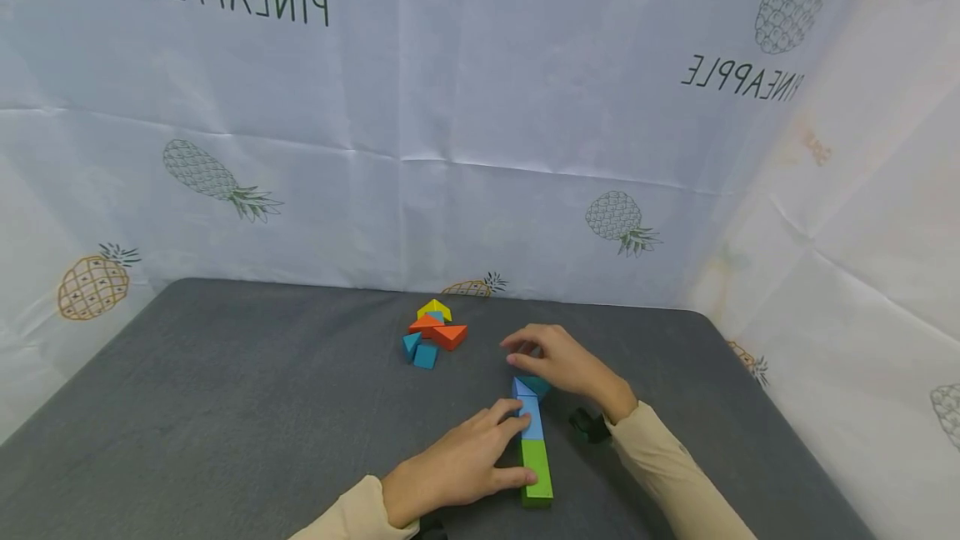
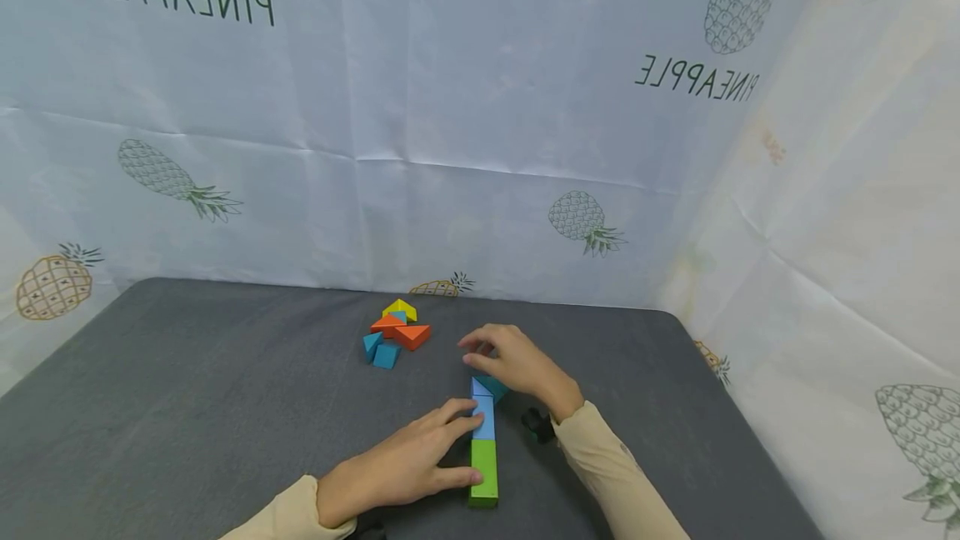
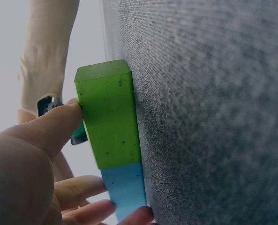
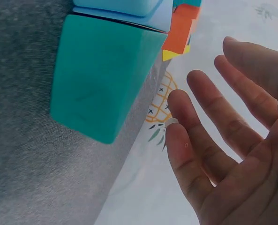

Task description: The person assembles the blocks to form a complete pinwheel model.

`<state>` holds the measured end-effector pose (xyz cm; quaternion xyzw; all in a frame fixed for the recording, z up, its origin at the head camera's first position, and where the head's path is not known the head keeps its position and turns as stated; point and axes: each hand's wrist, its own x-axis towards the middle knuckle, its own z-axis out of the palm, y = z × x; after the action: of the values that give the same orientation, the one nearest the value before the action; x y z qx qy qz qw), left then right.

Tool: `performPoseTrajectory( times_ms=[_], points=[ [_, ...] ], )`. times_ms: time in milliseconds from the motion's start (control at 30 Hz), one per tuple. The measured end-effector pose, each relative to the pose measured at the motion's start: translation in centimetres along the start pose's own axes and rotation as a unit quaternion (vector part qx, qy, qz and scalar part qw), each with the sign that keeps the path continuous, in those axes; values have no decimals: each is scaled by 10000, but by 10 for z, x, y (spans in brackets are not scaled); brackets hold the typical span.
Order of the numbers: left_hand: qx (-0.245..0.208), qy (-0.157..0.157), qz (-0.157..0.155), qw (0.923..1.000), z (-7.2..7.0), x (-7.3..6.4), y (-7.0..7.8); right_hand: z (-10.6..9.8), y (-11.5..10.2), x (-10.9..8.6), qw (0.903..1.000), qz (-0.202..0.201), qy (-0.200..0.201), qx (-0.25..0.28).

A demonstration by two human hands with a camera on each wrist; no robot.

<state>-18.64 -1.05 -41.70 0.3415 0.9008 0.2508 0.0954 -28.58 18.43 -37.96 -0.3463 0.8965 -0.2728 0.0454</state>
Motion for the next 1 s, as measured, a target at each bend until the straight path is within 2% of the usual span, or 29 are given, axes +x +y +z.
performPoseTrajectory(
  times_ms=[367, 1000],
  points=[
    [38, 50, 63, 10000, 0, 0, -1, 1, -4, 21, 9995, -281, -117, -90],
    [-41, -23, 6, 10000, -1, 0, 1, 2, -7, 50, 9992, -283, -148, -255]
  ],
)
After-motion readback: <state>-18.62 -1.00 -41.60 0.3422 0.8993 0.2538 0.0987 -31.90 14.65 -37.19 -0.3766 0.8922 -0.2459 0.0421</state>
